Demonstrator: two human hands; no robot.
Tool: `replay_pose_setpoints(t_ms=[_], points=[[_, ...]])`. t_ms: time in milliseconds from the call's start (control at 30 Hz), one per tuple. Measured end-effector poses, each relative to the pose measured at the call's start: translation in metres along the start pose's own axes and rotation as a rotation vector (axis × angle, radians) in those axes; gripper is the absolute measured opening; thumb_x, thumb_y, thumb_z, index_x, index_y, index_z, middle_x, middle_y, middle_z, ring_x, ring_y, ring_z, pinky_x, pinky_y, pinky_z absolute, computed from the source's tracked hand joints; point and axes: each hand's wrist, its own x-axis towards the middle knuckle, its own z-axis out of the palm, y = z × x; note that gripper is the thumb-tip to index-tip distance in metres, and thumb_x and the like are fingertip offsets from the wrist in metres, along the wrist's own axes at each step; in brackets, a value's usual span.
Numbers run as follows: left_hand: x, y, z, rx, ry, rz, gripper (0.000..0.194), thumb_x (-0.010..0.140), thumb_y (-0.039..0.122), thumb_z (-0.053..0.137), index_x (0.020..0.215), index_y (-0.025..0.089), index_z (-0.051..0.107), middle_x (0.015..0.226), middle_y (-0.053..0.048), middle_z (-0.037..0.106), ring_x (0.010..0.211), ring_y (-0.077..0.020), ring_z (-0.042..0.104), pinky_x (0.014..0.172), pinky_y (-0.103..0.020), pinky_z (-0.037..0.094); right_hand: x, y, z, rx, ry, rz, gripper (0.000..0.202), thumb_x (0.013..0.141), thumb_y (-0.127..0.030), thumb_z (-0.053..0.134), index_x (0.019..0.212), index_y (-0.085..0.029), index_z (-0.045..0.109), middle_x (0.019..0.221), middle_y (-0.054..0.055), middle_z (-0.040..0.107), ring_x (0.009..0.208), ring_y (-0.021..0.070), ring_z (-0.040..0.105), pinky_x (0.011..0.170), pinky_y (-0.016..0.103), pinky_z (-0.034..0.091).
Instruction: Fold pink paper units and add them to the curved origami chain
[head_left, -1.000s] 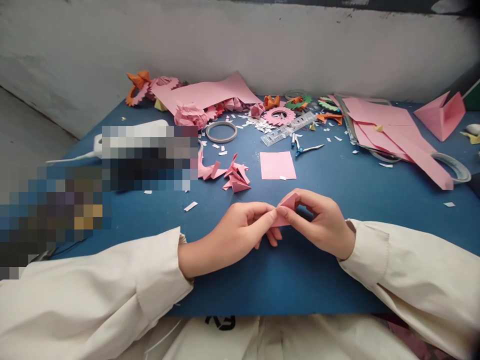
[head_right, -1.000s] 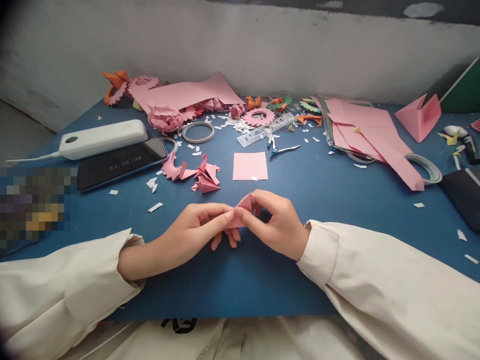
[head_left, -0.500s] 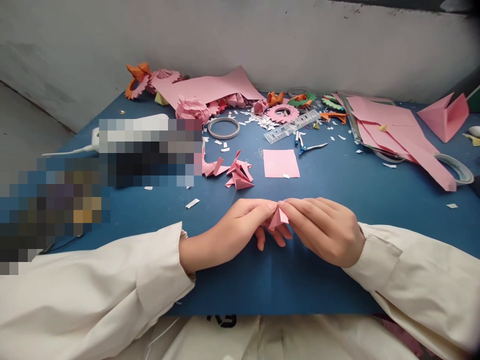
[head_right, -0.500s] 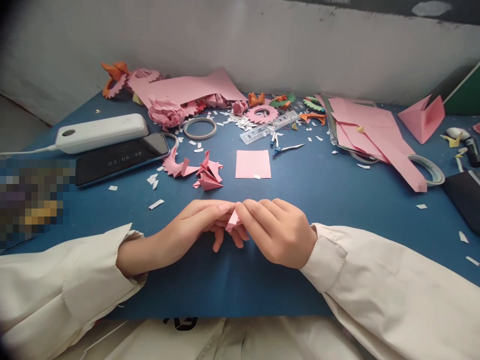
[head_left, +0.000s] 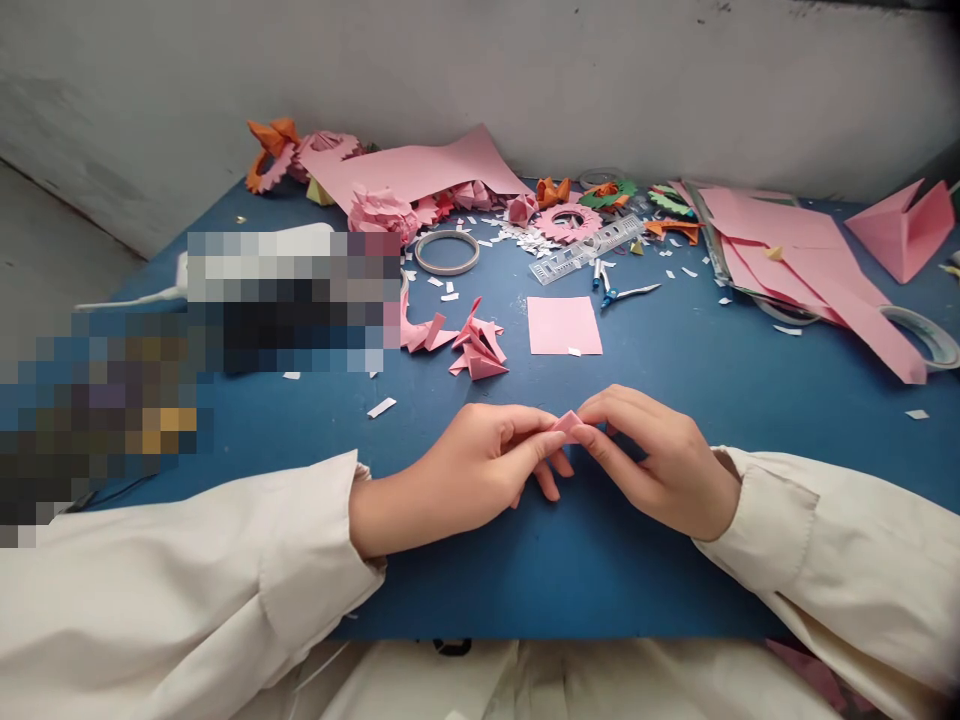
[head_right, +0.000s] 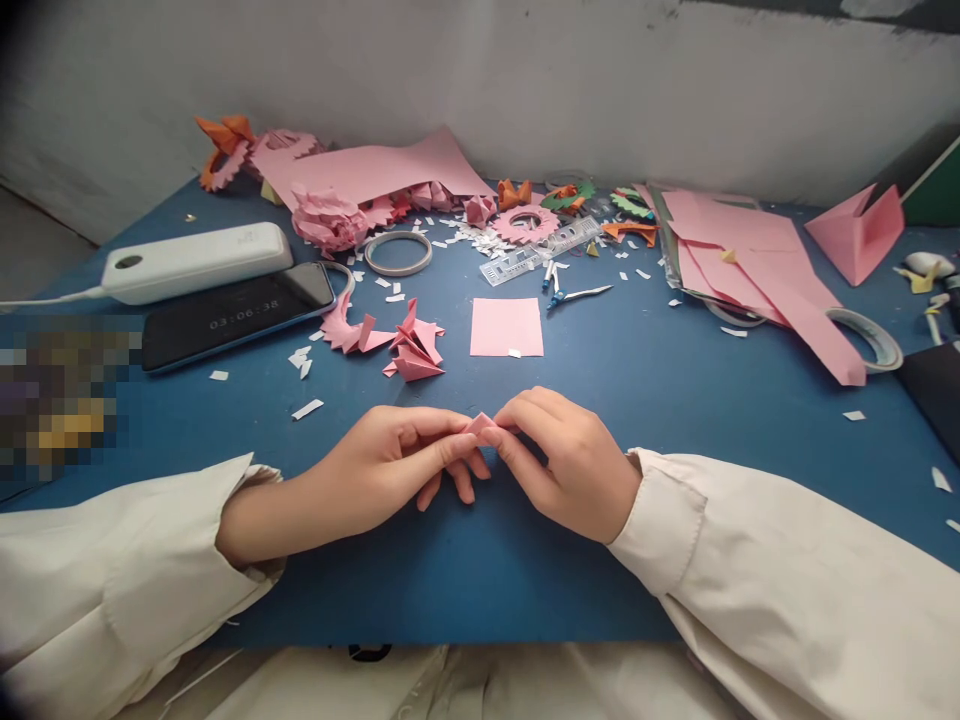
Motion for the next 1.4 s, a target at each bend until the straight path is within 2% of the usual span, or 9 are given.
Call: replay_pose_setpoints(t_ms=[133, 300, 500, 767, 900, 967, 1067, 1233, 1400], points=[[-0.002, -0.003, -0.002, 0.064, -0.01, 0.031, 0.025, 0.098, 0.026, 0.044, 0.092, 0.014, 0.065, 0.078, -0.002, 0.067, 0.062, -0.0085, 0.063, 0.052, -0.017, 0.045, 0.001, 0.001, -0.001, 0.028, -0.014, 0.013, 0.012, 0.094, -0.02, 0.052, 0.083, -0.018, 0.056, 0.071, 0.002, 0.06, 0.066, 0.0124, 0.054, 0.063, 0.025, 0.045], [-0.003, -0.004, -0.001, 0.096, -0.017, 0.05, 0.026, 0.098, 0.029, 0.045, 0.088, 0.015, 0.063, 0.075, 0.001, 0.064, 0.062, -0.0071, 0.062, 0.064, -0.018, 0.049, 0.0, 0.003, -0.001, 0.069, -0.031, 0.015, 0.012, 0.095, -0.019, 0.051, 0.084, -0.018, 0.055, 0.07, 0.001, 0.058, 0.063, 0.0106, 0.052, 0.061, 0.023, 0.044], [-0.005, -0.001, -0.001, 0.103, -0.01, 0.051, 0.025, 0.098, 0.028, 0.044, 0.086, 0.015, 0.062, 0.074, 0.001, 0.064, 0.06, -0.0062, 0.061, 0.062, -0.016, 0.049, -0.001, 0.006, -0.001, 0.05, -0.077, -0.029, 0.02, 0.097, -0.022, 0.048, 0.077, -0.019, 0.048, 0.066, -0.002, 0.05, 0.058, 0.0091, 0.045, 0.056, 0.021, 0.039], [-0.006, 0.0, -0.001, 0.125, 0.002, 0.06, 0.024, 0.097, 0.026, 0.043, 0.085, 0.015, 0.061, 0.074, 0.002, 0.064, 0.06, -0.0064, 0.061, 0.06, -0.016, 0.049, 0.001, 0.013, -0.002, 0.026, -0.125, -0.071, 0.034, 0.099, -0.034, 0.046, 0.068, -0.02, 0.038, 0.059, -0.004, 0.042, 0.052, 0.0088, 0.037, 0.051, 0.021, 0.032], [-0.007, 0.0, -0.002, 0.197, 0.0, 0.088, 0.027, 0.098, 0.027, 0.041, 0.083, 0.015, 0.06, 0.073, 0.002, 0.064, 0.06, -0.0067, 0.06, 0.059, -0.016, 0.048, 0.001, 0.014, -0.003, 0.054, -0.139, -0.086, 0.039, 0.101, -0.037, 0.038, 0.065, -0.02, 0.036, 0.056, -0.004, 0.039, 0.053, 0.0101, 0.036, 0.052, 0.022, 0.031], [-0.008, 0.0, -0.002, 0.261, -0.007, 0.127, 0.028, 0.097, 0.027, 0.043, 0.08, 0.016, 0.061, 0.069, 0.002, 0.062, 0.058, -0.0061, 0.056, 0.057, -0.016, 0.044, 0.001, 0.012, -0.003, 0.073, -0.134, -0.075, 0.033, 0.1, -0.036, 0.041, 0.071, -0.02, 0.042, 0.06, -0.003, 0.044, 0.054, 0.0096, 0.039, 0.053, 0.022, 0.032], [-0.008, -0.001, -0.002, 0.346, -0.022, 0.196, 0.026, 0.097, 0.023, 0.044, 0.08, 0.015, 0.062, 0.064, 0.003, 0.059, 0.056, -0.0054, 0.051, 0.056, -0.016, 0.041, 0.002, 0.008, -0.002, 0.121, -0.154, -0.08, 0.018, 0.098, -0.025, 0.046, 0.081, -0.018, 0.048, 0.067, -0.002, 0.049, 0.057, 0.0084, 0.043, 0.054, 0.021, 0.035], [-0.008, -0.001, -0.001, 0.449, -0.03, 0.302, 0.027, 0.093, 0.012, 0.04, 0.074, 0.014, 0.058, 0.062, 0.004, 0.056, 0.054, -0.0042, 0.046, 0.055, -0.015, 0.037, -0.001, 0.004, 0.001, 0.201, -0.169, -0.127, 0.02, 0.097, -0.016, 0.042, 0.078, -0.02, 0.043, 0.067, -0.003, 0.045, 0.057, 0.0088, 0.04, 0.054, 0.02, 0.035], [-0.009, 0.003, 0.001, 0.578, -0.038, 0.36, 0.024, 0.094, 0.014, 0.04, 0.074, 0.015, 0.053, 0.061, 0.005, 0.05, 0.051, -0.0056, 0.04, 0.05, -0.018, 0.035, -0.001, 0.005, 0.003, 0.189, -0.134, -0.156, 0.022, 0.097, -0.016, 0.044, 0.076, -0.02, 0.042, 0.064, -0.003, 0.043, 0.055, 0.0089, 0.036, 0.052, 0.021, 0.033]])
